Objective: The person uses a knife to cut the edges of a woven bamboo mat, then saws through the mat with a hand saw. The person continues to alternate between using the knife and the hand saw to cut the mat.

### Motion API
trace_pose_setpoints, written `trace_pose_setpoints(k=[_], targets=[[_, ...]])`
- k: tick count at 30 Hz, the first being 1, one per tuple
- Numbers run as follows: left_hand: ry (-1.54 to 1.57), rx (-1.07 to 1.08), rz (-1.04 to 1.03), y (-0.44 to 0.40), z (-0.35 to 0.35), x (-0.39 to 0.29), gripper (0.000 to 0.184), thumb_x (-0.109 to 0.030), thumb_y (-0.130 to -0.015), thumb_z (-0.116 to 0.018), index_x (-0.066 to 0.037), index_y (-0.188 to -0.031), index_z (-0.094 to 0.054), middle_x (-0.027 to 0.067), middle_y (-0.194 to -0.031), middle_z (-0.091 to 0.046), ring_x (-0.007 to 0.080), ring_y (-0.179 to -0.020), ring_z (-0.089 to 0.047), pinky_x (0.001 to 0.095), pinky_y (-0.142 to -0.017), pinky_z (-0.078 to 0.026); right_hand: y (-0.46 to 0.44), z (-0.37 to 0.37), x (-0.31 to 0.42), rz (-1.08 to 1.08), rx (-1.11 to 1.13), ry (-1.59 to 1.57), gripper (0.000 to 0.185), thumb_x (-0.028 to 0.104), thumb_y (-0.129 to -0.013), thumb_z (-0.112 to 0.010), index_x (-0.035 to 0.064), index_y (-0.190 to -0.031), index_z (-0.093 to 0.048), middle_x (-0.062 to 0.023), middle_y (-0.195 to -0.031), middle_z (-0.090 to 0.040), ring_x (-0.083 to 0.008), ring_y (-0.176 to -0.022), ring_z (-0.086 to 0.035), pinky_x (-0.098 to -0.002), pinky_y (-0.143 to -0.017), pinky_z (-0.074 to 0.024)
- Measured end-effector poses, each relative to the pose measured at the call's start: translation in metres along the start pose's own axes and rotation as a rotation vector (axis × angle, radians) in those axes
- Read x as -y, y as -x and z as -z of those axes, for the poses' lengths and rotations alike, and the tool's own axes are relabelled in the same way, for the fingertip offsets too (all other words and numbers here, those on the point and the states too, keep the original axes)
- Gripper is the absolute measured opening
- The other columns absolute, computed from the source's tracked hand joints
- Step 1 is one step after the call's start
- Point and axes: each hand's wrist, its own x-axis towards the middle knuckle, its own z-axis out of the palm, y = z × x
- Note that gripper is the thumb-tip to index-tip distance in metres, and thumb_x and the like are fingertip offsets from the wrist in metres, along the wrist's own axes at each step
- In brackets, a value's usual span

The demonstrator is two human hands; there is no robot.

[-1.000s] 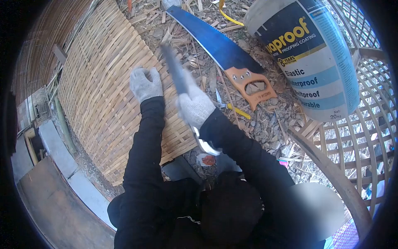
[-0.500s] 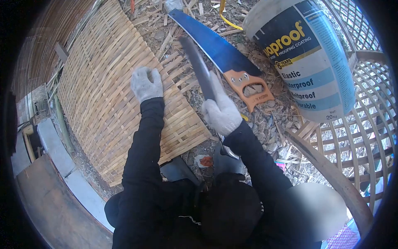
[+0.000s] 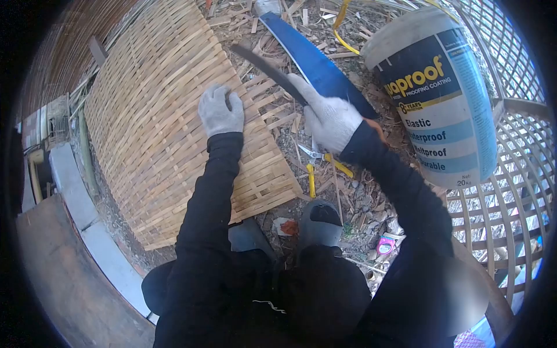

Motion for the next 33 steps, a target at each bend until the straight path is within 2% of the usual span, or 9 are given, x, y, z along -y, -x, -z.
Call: trace_pose_setpoints(k=[4,10,13,14,19,22,25,31,33], targets=[[-0.032,0.051,0.11,0.0,0.005,-0.004,0.016,-0.021,-0.09,-0.077,-0.009,-0.096,-0.068,0.0125,-0.106,-0.068,0.0367,-0.109,-0.064,0.0531,-0.098,-0.048,-0.04,0.048,0.008,0.39,0.061,0.507,0.072,0.008,-0.102,-0.059,0.0277,-0.169,-0.041,-0.0179,-0.083,-0.069,-0.039,-0.075,-0.073,-0.0505,-0.069,-0.0605],[-0.109,-0.029,0.132,0.001,0.001,-0.003,0.023,-0.025,-0.089,-0.078,-0.008,-0.099,-0.067,0.0129,-0.103,-0.067,0.0372,-0.107,-0.064,0.0529,-0.098,-0.048,-0.089,0.096,0.088,0.528,0.179,0.991,0.061,0.011,-0.1,-0.064,0.0247,-0.158,-0.053,-0.0172,-0.087,-0.076,-0.0353,-0.076,-0.078,-0.0499,-0.067,-0.0626],[-0.124,-0.05,0.136,0.002,0.006,-0.005,0.022,-0.022,-0.089,-0.079,-0.008,-0.101,-0.067,0.0133,-0.102,-0.067,0.0365,-0.106,-0.064,0.0512,-0.098,-0.048,-0.103,0.098,0.101,0.649,0.115,1.336,0.065,0.005,-0.104,-0.059,0.0287,-0.163,-0.049,-0.0096,-0.07,-0.066,-0.0264,-0.063,-0.073,-0.0406,-0.06,-0.061],[-0.122,-0.05,0.139,-0.001,0.006,-0.006,0.022,-0.022,-0.089,-0.078,-0.008,-0.102,-0.068,0.0138,-0.103,-0.067,0.0367,-0.106,-0.064,0.0514,-0.099,-0.048,-0.098,0.111,0.166,0.316,0.376,1.305,0.041,0.022,-0.095,-0.066,0.0143,-0.135,-0.071,-0.0115,-0.077,-0.074,-0.0354,-0.088,-0.077,-0.0489,-0.063,-0.0584],[-0.111,-0.033,0.16,0.001,0.004,-0.005,0.026,-0.024,-0.09,-0.076,-0.006,-0.107,-0.068,0.0153,-0.106,-0.067,0.0382,-0.109,-0.064,0.0522,-0.101,-0.048,-0.11,0.106,0.154,0.716,0.192,1.106,0.021,0.021,-0.094,-0.066,0.0098,-0.112,-0.072,-0.0115,-0.073,-0.072,-0.0356,-0.075,-0.075,-0.0495,-0.065,-0.0583],[-0.106,-0.024,0.17,0.0,0.004,-0.002,0.029,-0.025,-0.089,-0.076,-0.005,-0.108,-0.066,0.0158,-0.109,-0.066,0.0387,-0.112,-0.063,0.0531,-0.102,-0.048,-0.093,0.107,0.163,0.598,0.235,1.096,0.012,0.018,-0.092,-0.066,0.0086,-0.099,-0.071,-0.0092,-0.071,-0.072,-0.0328,-0.07,-0.075,-0.0489,-0.066,-0.0586],[-0.12,-0.025,0.173,0.005,0.001,-0.002,0.033,-0.026,-0.088,-0.077,-0.005,-0.109,-0.063,0.0164,-0.112,-0.064,0.0392,-0.115,-0.062,0.054,-0.104,-0.046,-0.092,0.099,0.151,0.782,0.053,0.984,0.009,0.017,-0.091,-0.066,0.0094,-0.092,-0.071,-0.0085,-0.068,-0.07,-0.0315,-0.067,-0.074,-0.0472,-0.068,-0.0594],[-0.114,-0.037,0.16,0.003,0.001,0.0,0.033,-0.025,-0.087,-0.076,-0.004,-0.108,-0.063,0.0168,-0.112,-0.065,0.039,-0.116,-0.062,0.0537,-0.104,-0.046,-0.094,0.087,0.146,0.607,0.087,1.042,0.01,0.018,-0.092,-0.065,0.0095,-0.089,-0.07,-0.0066,-0.062,-0.065,-0.0302,-0.062,-0.072,-0.0512,-0.077,-0.0603],[-0.132,-0.021,0.168,0.004,-0.001,-0.001,0.032,-0.025,-0.087,-0.076,-0.004,-0.107,-0.063,0.0168,-0.112,-0.065,0.0387,-0.116,-0.062,0.0536,-0.104,-0.046,-0.102,0.084,0.135,0.801,0.003,0.947,0.01,0.018,-0.092,-0.065,0.0097,-0.089,-0.07,-0.0069,-0.064,-0.068,-0.0297,-0.064,-0.073,-0.0516,-0.074,-0.0602]])
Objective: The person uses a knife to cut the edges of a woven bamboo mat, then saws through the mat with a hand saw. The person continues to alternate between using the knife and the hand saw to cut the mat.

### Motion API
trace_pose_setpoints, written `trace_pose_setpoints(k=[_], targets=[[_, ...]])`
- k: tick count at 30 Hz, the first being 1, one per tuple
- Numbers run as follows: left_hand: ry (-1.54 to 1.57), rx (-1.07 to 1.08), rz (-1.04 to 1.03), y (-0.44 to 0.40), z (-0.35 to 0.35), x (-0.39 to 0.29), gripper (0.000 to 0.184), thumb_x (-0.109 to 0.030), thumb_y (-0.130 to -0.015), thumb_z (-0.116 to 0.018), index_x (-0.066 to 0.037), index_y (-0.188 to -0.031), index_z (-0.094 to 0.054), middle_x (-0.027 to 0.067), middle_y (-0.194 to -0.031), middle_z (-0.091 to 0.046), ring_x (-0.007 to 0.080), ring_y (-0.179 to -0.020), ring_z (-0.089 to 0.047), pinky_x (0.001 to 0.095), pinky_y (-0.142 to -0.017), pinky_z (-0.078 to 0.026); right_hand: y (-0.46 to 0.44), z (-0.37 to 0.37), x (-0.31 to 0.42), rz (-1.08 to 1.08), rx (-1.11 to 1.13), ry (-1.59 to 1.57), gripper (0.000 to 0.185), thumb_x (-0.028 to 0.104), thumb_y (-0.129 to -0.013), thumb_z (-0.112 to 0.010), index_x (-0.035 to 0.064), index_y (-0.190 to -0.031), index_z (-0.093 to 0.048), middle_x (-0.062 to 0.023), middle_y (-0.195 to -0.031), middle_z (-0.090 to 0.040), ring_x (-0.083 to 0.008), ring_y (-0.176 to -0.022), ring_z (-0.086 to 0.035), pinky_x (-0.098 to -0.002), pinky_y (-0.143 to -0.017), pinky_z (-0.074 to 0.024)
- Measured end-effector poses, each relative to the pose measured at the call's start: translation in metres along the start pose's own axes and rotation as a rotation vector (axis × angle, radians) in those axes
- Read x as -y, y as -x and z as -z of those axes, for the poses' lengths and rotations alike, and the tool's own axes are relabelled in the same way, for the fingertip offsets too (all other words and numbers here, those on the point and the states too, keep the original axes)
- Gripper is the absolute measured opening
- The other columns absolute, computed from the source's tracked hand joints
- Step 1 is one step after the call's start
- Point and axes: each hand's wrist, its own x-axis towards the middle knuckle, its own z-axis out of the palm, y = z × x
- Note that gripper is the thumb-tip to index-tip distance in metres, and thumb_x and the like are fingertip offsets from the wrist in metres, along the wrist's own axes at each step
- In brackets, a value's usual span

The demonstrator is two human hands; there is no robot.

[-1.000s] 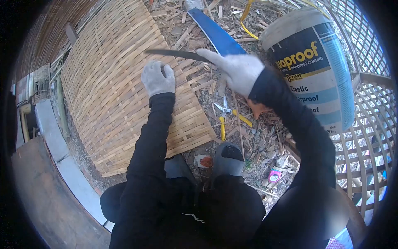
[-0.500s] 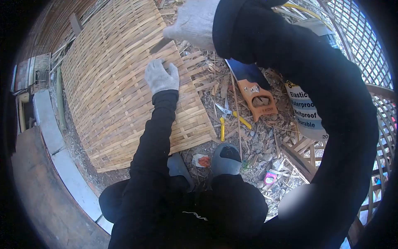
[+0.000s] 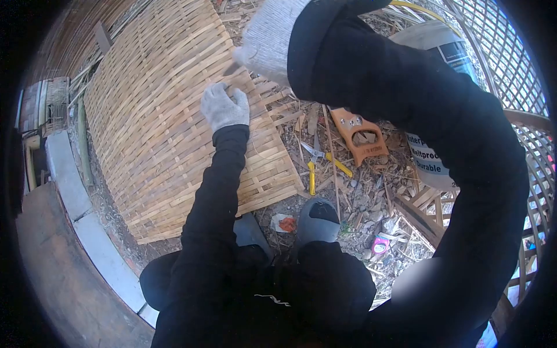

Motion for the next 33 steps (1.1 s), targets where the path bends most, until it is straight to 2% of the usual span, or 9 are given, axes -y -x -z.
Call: trace_pose_setpoints(k=[4,7,13,16,19,22,24,26,33], targets=[[0.018,-0.018,-0.018,-0.003,0.0,0.001,0.031,-0.026,-0.087,-0.075,-0.004,-0.106,-0.063,0.0169,-0.112,-0.065,0.0383,-0.116,-0.062,0.0534,-0.104,-0.047,-0.001,0.009,0.001,0.007,0.213,0.087,0.01,0.018,-0.093,-0.064,0.01,-0.091,-0.069,-0.0073,-0.066,-0.07,-0.0292,-0.065,-0.074,-0.0492,-0.067,-0.0592],[0.013,-0.017,-0.005,-0.002,0.0,0.0,0.031,-0.025,-0.087,-0.076,-0.005,-0.106,-0.063,0.0167,-0.112,-0.065,0.0384,-0.115,-0.062,0.0533,-0.103,-0.047,0.008,0.001,-0.002,-0.009,-0.02,0.013,0.01,0.017,-0.093,-0.063,0.0097,-0.093,-0.069,-0.0077,-0.065,-0.069,-0.0302,-0.066,-0.074,-0.048,-0.065,-0.0581],[0.013,-0.001,-0.026,-0.003,0.004,-0.002,0.03,-0.023,-0.088,-0.076,-0.005,-0.109,-0.066,0.0164,-0.113,-0.067,0.0387,-0.115,-0.063,0.0531,-0.103,-0.047,0.017,-0.002,-0.001,-0.03,0.114,0.13,0.012,0.021,-0.094,-0.064,0.0108,-0.097,-0.07,-0.0052,-0.069,-0.072,-0.0333,-0.07,-0.076,-0.0491,-0.064,-0.0577],[0.036,0.022,-0.039,-0.003,0.007,-0.004,0.028,-0.02,-0.09,-0.074,-0.006,-0.114,-0.071,0.0164,-0.114,-0.069,0.0383,-0.115,-0.064,0.0525,-0.103,-0.049,0.027,-0.001,0.001,-0.12,0.139,0.189,0.061,0.007,-0.106,-0.059,0.0263,-0.163,-0.049,-0.0118,-0.071,-0.069,-0.0279,-0.063,-0.074,-0.042,-0.061,-0.0617],[0.077,0.056,-0.098,-0.006,0.009,-0.005,0.028,-0.018,-0.092,-0.074,-0.011,-0.118,-0.076,0.0149,-0.121,-0.07,0.0371,-0.119,-0.064,0.0513,-0.105,-0.049,0.054,-0.033,0.006,-0.432,-0.069,-0.213,0.06,0.009,-0.107,-0.057,0.0245,-0.164,-0.047,-0.0152,-0.075,-0.072,-0.0308,-0.064,-0.074,-0.0429,-0.063,-0.062],[0.086,0.078,-0.163,-0.008,0.007,-0.003,0.03,-0.016,-0.093,-0.073,-0.015,-0.122,-0.079,0.0131,-0.127,-0.07,0.0358,-0.121,-0.064,0.0501,-0.108,-0.049,0.089,-0.082,0.042,-0.732,-0.197,-1.017,0.066,0.007,-0.104,-0.056,0.0124,-0.168,-0.04,-0.0083,-0.083,-0.07,-0.018,-0.066,-0.069,-0.0353,-0.061,-0.0582],[0.098,0.118,-0.167,-0.007,0.007,0.0,0.032,-0.016,-0.093,-0.073,-0.015,-0.124,-0.079,0.012,-0.131,-0.07,0.0353,-0.123,-0.064,0.0495,-0.11,-0.048,0.094,-0.099,0.087,-1.113,-0.236,-1.519,0.067,0.007,-0.105,-0.055,0.0069,-0.169,-0.036,-0.0028,-0.087,-0.064,-0.011,-0.066,-0.061,-0.0293,-0.057,-0.0532],[0.095,0.101,-0.17,-0.003,0.008,-0.001,0.032,-0.016,-0.093,-0.073,-0.015,-0.125,-0.079,0.0115,-0.131,-0.07,0.0346,-0.123,-0.064,0.049,-0.11,-0.048,0.093,-0.107,0.118,-1.298,-0.351,-1.98,0.068,0.007,-0.106,-0.054,0.0076,-0.171,-0.032,-0.0022,-0.088,-0.062,-0.0099,-0.065,-0.058,-0.0266,-0.055,-0.0502],[0.089,0.085,-0.188,-0.005,-0.002,0.005,0.032,-0.02,-0.092,-0.074,-0.019,-0.124,-0.079,0.0111,-0.13,-0.069,0.0342,-0.126,-0.063,0.051,-0.11,-0.047,0.082,-0.103,0.145,-1.378,-0.287,-2.05,0.076,0.007,-0.104,-0.051,0.0127,-0.175,-0.024,-0.0038,-0.09,-0.063,-0.0105,-0.066,-0.058,-0.0277,-0.054,-0.0494]])
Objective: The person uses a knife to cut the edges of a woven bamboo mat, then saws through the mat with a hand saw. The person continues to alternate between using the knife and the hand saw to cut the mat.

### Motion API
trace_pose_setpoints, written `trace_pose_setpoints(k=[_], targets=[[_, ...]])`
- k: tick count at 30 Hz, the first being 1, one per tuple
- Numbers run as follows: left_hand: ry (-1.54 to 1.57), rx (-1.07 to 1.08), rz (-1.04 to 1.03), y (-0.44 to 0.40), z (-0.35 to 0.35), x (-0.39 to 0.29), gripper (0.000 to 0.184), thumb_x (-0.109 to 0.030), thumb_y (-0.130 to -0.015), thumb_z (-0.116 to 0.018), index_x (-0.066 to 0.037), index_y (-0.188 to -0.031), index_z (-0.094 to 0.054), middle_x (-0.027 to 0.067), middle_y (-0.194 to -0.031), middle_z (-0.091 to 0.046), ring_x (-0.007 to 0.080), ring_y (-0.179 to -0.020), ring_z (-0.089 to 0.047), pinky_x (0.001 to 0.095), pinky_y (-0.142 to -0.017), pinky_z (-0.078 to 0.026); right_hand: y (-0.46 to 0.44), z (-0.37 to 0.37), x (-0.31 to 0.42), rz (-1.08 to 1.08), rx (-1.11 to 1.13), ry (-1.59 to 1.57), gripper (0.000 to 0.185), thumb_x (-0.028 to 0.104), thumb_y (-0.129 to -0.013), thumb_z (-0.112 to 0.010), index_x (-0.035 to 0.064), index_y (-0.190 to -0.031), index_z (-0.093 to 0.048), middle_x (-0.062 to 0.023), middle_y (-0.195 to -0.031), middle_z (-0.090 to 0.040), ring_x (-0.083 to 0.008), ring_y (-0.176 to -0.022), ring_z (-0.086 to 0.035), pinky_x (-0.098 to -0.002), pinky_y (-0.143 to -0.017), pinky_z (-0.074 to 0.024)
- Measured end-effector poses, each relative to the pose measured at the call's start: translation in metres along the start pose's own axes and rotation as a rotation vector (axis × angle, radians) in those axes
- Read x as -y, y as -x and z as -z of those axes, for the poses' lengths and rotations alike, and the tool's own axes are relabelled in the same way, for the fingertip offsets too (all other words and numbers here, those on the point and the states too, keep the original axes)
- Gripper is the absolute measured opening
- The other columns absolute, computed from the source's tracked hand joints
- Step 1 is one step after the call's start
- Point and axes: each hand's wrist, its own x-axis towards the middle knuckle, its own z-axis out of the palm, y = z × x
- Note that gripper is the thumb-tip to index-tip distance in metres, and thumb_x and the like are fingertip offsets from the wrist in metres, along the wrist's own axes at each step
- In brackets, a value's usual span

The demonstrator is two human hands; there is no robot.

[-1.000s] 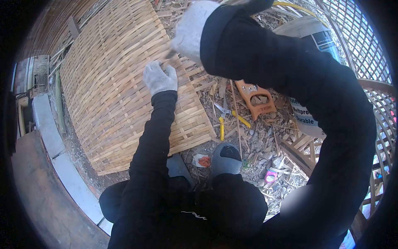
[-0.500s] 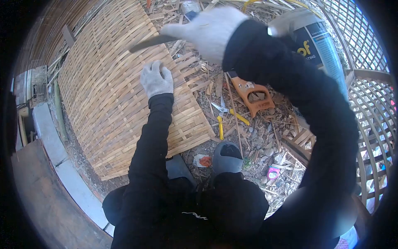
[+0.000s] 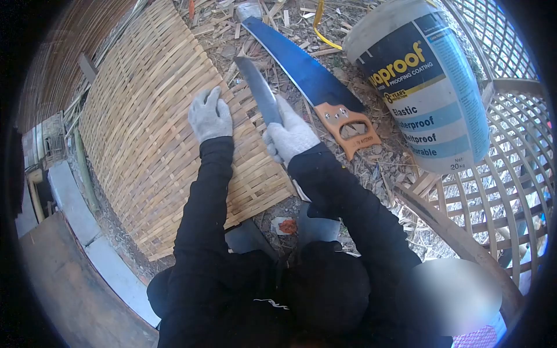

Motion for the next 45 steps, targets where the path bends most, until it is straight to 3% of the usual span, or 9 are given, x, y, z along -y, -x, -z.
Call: trace_pose_setpoints(k=[11,18,23,25,27,34,38,41,45], targets=[[-0.018,0.022,0.011,0.0,-0.001,0.001,0.035,-0.021,-0.092,-0.074,-0.02,-0.127,-0.079,0.0114,-0.135,-0.069,0.035,-0.129,-0.062,0.0524,-0.113,-0.046,-0.007,-0.008,-0.013,-0.065,0.089,0.015,0.08,0.004,-0.102,-0.05,0.0128,-0.176,-0.021,-0.0038,-0.087,-0.062,-0.0115,-0.063,-0.057,-0.0282,-0.053,-0.0482],[-0.009,0.015,0.009,0.002,-0.002,0.004,0.035,-0.021,-0.092,-0.074,-0.02,-0.126,-0.079,0.0112,-0.134,-0.069,0.0344,-0.127,-0.063,0.0519,-0.111,-0.047,0.023,0.011,-0.022,0.127,-0.035,-0.012,0.075,0.005,-0.1,-0.049,0.0152,-0.172,-0.032,-0.002,-0.086,-0.06,-0.0074,-0.062,-0.052,-0.0264,-0.055,-0.046],[-0.015,0.026,0.03,-0.001,0.003,-0.003,0.033,-0.02,-0.094,-0.073,-0.015,-0.126,-0.079,0.0111,-0.133,-0.069,0.0328,-0.127,-0.063,0.0488,-0.112,-0.046,0.063,0.067,-0.064,0.344,-0.46,0.558,0.065,0.007,-0.103,-0.052,0.0122,-0.168,-0.043,-0.0208,-0.121,-0.074,-0.0284,-0.093,-0.078,-0.0379,-0.088,-0.059],[-0.017,0.025,0.038,-0.001,0.004,-0.004,0.033,-0.02,-0.094,-0.073,-0.015,-0.126,-0.078,0.011,-0.133,-0.07,0.0331,-0.127,-0.063,0.0488,-0.111,-0.047,0.08,0.095,-0.087,0.502,-0.589,0.803,0.061,0.008,-0.106,-0.053,0.0093,-0.166,-0.045,-0.029,-0.136,-0.07,-0.0412,-0.114,-0.075,-0.0431,-0.099,-0.0576],[-0.011,0.024,0.046,-0.001,0.005,-0.005,0.033,-0.021,-0.094,-0.073,-0.014,-0.126,-0.078,0.0111,-0.132,-0.07,0.0336,-0.126,-0.063,0.0489,-0.111,-0.047,0.099,0.131,-0.115,0.566,-0.667,1.034,0.062,0.007,-0.104,-0.057,0.0059,-0.165,-0.046,-0.0305,-0.134,-0.07,-0.0449,-0.116,-0.072,-0.0479,-0.101,-0.0567],[0.023,-0.067,0.039,-0.001,0.0,-0.004,0.025,-0.022,-0.091,-0.076,-0.012,-0.114,-0.076,0.0115,-0.121,-0.071,0.0345,-0.119,-0.065,0.0509,-0.107,-0.049,0.151,0.162,-0.164,0.269,-0.813,1.176,0.066,0.008,-0.094,-0.068,0.0041,-0.159,-0.053,-0.0261,-0.132,-0.064,-0.0469,-0.124,-0.061,-0.0543,-0.107,-0.0502],[0.032,-0.049,0.06,-0.001,0.006,-0.008,0.017,-0.024,-0.091,-0.076,-0.011,-0.102,-0.072,0.0116,-0.108,-0.07,0.0352,-0.109,-0.066,0.0515,-0.099,-0.051,0.133,0.143,-0.151,0.526,-0.877,1.388,0.06,0.009,-0.092,-0.071,0.0024,-0.15,-0.058,-0.022,-0.134,-0.063,-0.0437,-0.126,-0.059,-0.0566,-0.111,-0.0456],[-0.006,-0.026,0.07,0.001,0.004,-0.006,0.016,-0.025,-0.091,-0.077,-0.011,-0.095,-0.07,0.0109,-0.1,-0.069,0.0354,-0.103,-0.066,0.052,-0.093,-0.051,0.101,0.142,-0.132,0.639,-0.62,1.274,0.057,0.01,-0.091,-0.071,0.003,-0.146,-0.061,-0.0201,-0.138,-0.061,-0.0426,-0.13,-0.057,-0.0572,-0.112,-0.0446],[-0.019,0.027,0.108,0.001,0.004,-0.007,0.017,-0.027,-0.091,-0.077,-0.012,-0.092,-0.069,0.0105,-0.098,-0.07,0.0354,-0.101,-0.066,0.0517,-0.091,-0.051,0.058,0.143,-0.112,0.583,-0.562,1.467,0.06,0.009,-0.087,-0.07,0.007,-0.147,-0.06,-0.0167,-0.135,-0.062,-0.0394,-0.127,-0.058,-0.0551,-0.109,-0.0453]])
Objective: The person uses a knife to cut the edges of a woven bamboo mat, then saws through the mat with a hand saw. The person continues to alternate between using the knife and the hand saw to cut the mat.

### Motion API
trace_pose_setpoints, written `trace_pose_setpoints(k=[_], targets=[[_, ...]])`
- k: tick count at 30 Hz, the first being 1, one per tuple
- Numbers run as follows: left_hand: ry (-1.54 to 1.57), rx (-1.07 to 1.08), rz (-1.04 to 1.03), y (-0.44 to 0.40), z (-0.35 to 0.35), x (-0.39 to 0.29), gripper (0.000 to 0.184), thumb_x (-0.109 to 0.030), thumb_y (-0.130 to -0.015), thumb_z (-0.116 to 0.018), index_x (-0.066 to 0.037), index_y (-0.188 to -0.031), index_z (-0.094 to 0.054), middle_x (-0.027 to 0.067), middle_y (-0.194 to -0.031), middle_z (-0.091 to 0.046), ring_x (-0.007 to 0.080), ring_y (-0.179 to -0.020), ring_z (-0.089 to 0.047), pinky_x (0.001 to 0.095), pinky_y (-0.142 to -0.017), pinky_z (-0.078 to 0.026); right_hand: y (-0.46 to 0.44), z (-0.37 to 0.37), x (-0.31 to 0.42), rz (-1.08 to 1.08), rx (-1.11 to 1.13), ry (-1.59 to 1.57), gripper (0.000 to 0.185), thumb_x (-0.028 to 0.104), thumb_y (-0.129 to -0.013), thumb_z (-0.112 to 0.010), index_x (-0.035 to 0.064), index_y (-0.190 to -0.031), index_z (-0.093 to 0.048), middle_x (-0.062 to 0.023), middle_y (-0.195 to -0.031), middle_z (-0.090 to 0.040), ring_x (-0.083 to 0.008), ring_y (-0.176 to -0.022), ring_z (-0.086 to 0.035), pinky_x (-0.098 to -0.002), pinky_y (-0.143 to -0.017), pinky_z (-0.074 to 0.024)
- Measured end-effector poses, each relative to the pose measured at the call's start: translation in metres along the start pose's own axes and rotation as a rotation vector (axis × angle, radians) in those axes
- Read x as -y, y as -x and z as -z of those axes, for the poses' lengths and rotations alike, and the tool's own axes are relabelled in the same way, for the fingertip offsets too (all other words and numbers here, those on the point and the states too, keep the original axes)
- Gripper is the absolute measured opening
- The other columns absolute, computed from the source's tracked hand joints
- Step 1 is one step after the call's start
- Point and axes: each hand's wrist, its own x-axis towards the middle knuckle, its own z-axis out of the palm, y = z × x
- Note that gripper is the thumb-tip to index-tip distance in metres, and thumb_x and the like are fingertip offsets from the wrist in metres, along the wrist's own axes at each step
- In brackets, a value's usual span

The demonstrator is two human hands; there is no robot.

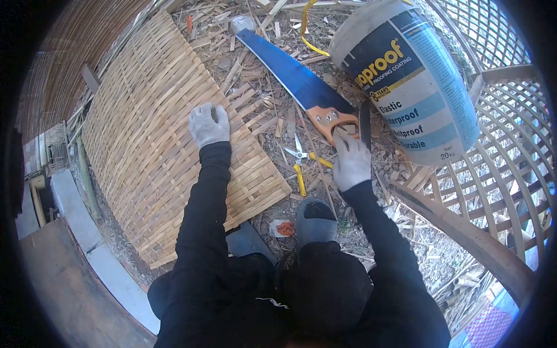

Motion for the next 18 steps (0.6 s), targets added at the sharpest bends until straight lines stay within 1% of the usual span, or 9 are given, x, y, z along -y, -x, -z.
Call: trace_pose_setpoints(k=[1,4,5,8,11,14,15,18], targets=[[0.012,-0.015,-0.007,-0.002,-0.001,0.001,0.018,-0.028,-0.091,-0.077,-0.012,-0.092,-0.069,0.0104,-0.098,-0.069,0.0355,-0.101,-0.066,0.0518,-0.091,-0.051,-0.007,-0.004,-0.004,0.014,0.007,0.034,0.063,0.01,-0.082,-0.071,0.0067,-0.144,-0.06,-0.0157,-0.133,-0.063,-0.0379,-0.126,-0.058,-0.0542,-0.109,-0.0443],[0.038,-0.046,-0.009,0.0,-0.003,0.002,0.018,-0.028,-0.091,-0.078,-0.012,-0.093,-0.07,0.0103,-0.097,-0.069,0.0358,-0.101,-0.067,0.052,-0.091,-0.051,-0.024,-0.005,-0.014,0.106,0.093,0.028,0.056,0.013,-0.082,-0.07,0.0052,-0.136,-0.063,-0.0174,-0.138,-0.061,-0.0412,-0.131,-0.055,-0.0559,-0.112,-0.0427],[0.045,-0.055,-0.01,0.0,-0.004,0.002,0.019,-0.029,-0.091,-0.078,-0.012,-0.094,-0.07,0.0104,-0.097,-0.069,0.0359,-0.101,-0.067,0.0521,-0.091,-0.051,-0.027,-0.007,-0.018,0.129,0.071,0.03,0.055,0.013,-0.078,-0.07,0.0062,-0.132,-0.064,-0.0177,-0.136,-0.062,-0.04,-0.131,-0.056,-0.0547,-0.114,-0.042],[0.051,-0.056,-0.004,0.0,-0.004,0.002,0.021,-0.03,-0.091,-0.078,-0.011,-0.095,-0.07,0.011,-0.097,-0.07,0.0362,-0.102,-0.067,0.0523,-0.092,-0.051,-0.04,-0.006,-0.023,0.118,0.101,0.023,0.049,0.014,-0.076,-0.072,0.0034,-0.124,-0.067,-0.017,-0.121,-0.068,-0.0367,-0.121,-0.061,-0.055,-0.114,-0.0391],[0.019,-0.076,0.005,-0.003,-0.004,0.001,0.022,-0.03,-0.091,-0.079,-0.01,-0.096,-0.071,0.0118,-0.099,-0.071,0.0355,-0.102,-0.067,0.0506,-0.093,-0.052,-0.045,-0.001,-0.028,-0.015,0.021,-0.086,0.042,0.013,-0.078,-0.071,0.0014,-0.118,-0.07,-0.0207,-0.112,-0.071,-0.0385,-0.113,-0.066,-0.0525,-0.112,-0.0436],[-0.002,-0.067,0.02,-0.001,0.0,-0.001,0.023,-0.031,-0.091,-0.079,-0.009,-0.097,-0.072,0.0123,-0.1,-0.071,0.0353,-0.103,-0.067,0.0498,-0.094,-0.052,-0.049,0.035,-0.021,-0.312,0.062,-0.556,0.041,0.013,-0.08,-0.07,0.0003,-0.119,-0.07,-0.0223,-0.107,-0.072,-0.0347,-0.103,-0.07,-0.0445,-0.101,-0.0519],[-0.001,-0.057,0.021,-0.001,0.001,-0.002,0.024,-0.031,-0.091,-0.08,-0.009,-0.097,-0.072,0.0124,-0.1,-0.071,0.0354,-0.103,-0.067,0.0498,-0.094,-0.052,-0.049,0.052,-0.013,-0.309,0.09,-0.62,0.042,0.013,-0.082,-0.067,-0.0014,-0.122,-0.07,-0.0162,-0.107,-0.074,-0.0253,-0.097,-0.071,-0.0365,-0.088,-0.0561],[-0.002,-0.002,0.043,-0.002,0.0,0.0,0.027,-0.034,-0.092,-0.08,-0.009,-0.098,-0.072,0.0126,-0.101,-0.071,0.0355,-0.104,-0.067,0.0499,-0.095,-0.051,-0.041,0.087,0.013,-0.369,0.178,-1.024,0.045,0.015,-0.084,-0.065,-0.0023,-0.126,-0.069,-0.0089,-0.108,-0.073,-0.0157,-0.095,-0.068,-0.0305,-0.083,-0.0554]])
